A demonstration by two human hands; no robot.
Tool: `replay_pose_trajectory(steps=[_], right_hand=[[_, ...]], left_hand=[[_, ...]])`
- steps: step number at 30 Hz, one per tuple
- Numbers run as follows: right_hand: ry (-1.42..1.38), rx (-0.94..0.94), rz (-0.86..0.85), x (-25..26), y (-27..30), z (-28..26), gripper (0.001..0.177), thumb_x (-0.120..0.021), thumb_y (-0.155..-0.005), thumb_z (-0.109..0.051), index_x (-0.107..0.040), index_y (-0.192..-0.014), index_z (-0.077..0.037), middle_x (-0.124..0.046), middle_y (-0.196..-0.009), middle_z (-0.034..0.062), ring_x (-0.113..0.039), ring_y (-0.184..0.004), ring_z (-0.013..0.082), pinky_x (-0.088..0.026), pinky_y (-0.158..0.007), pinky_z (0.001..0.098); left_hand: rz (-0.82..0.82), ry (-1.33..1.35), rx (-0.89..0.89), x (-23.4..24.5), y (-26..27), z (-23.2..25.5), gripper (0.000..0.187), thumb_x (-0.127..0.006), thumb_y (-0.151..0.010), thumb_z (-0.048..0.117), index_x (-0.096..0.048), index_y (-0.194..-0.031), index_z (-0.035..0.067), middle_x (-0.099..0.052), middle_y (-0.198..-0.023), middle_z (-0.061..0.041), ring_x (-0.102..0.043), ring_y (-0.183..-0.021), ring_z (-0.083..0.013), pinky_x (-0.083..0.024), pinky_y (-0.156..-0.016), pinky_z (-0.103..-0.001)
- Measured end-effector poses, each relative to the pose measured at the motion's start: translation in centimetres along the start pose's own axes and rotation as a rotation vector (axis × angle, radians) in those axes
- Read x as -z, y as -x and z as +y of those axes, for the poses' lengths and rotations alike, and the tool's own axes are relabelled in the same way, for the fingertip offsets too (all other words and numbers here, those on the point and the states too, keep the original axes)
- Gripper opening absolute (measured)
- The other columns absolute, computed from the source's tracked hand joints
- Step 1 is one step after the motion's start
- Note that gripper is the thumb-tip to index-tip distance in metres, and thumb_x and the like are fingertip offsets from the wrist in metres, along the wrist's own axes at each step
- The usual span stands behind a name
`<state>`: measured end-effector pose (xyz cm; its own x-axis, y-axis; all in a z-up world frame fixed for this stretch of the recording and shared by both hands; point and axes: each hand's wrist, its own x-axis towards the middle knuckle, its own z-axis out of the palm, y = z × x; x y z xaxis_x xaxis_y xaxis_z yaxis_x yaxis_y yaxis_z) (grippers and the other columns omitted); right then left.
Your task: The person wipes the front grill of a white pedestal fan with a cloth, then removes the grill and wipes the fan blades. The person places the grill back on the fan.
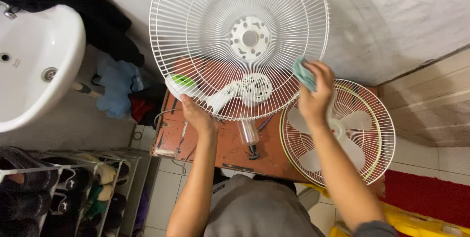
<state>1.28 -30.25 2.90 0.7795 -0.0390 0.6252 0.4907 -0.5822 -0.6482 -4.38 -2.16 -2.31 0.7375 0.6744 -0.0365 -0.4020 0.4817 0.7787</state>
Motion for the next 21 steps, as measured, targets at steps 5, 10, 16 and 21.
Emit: replay_pose_trajectory(steps=[5, 10, 16, 21], right_hand=[[0.206, 0.117, -0.041, -5.4, 2.4, -5.9, 0.030, -0.071, -0.091, 0.007, -0.071, -0.108, -0.018, -0.070, -0.121, 0.0016, -0.060, -0.116, 0.0221, -0.048, -0.099, 0.0428], [-0.094, 0.076, -0.233, -5.1, 5.1, -8.5, 0.035, -0.074, -0.083, 0.000, -0.071, -0.115, -0.013, -0.068, -0.122, 0.0061, -0.060, -0.113, 0.0263, -0.050, -0.099, 0.0415], [0.144, 0.130, 0.009, 1.4, -3.7, -3.8, 0.040, -0.069, -0.087, 0.010, -0.069, -0.122, -0.008, -0.067, -0.130, 0.0081, -0.057, -0.119, 0.0294, -0.048, -0.103, 0.0435], [0.272, 0.090, -0.040, -2.2, -2.8, -4.0, 0.046, -0.066, -0.076, 0.010, -0.068, -0.118, -0.008, -0.064, -0.125, 0.0059, -0.054, -0.119, 0.0306, -0.048, -0.101, 0.0428]], left_hand=[[0.065, 0.002, -0.073, -1.7, 2.0, -1.4, 0.075, -0.044, -0.104, 0.054, -0.040, -0.145, -0.008, -0.052, -0.144, -0.023, -0.057, -0.130, -0.0322, -0.052, -0.109, -0.044], [0.201, -0.104, -0.046, -1.9, 3.1, -2.9, 0.087, -0.043, -0.100, 0.063, -0.039, -0.149, -0.009, -0.050, -0.147, -0.024, -0.053, -0.134, -0.0312, -0.051, -0.110, -0.044], [0.267, -0.040, -0.021, -2.7, 4.0, -4.8, 0.090, -0.046, -0.095, 0.066, -0.039, -0.148, -0.007, -0.051, -0.145, -0.024, -0.057, -0.130, -0.0332, -0.053, -0.108, -0.047], [0.200, 0.096, -0.056, -3.6, 4.5, -6.0, 0.085, -0.046, -0.096, 0.062, -0.039, -0.145, -0.007, -0.054, -0.139, -0.024, -0.060, -0.123, -0.0355, -0.054, -0.104, -0.049]])
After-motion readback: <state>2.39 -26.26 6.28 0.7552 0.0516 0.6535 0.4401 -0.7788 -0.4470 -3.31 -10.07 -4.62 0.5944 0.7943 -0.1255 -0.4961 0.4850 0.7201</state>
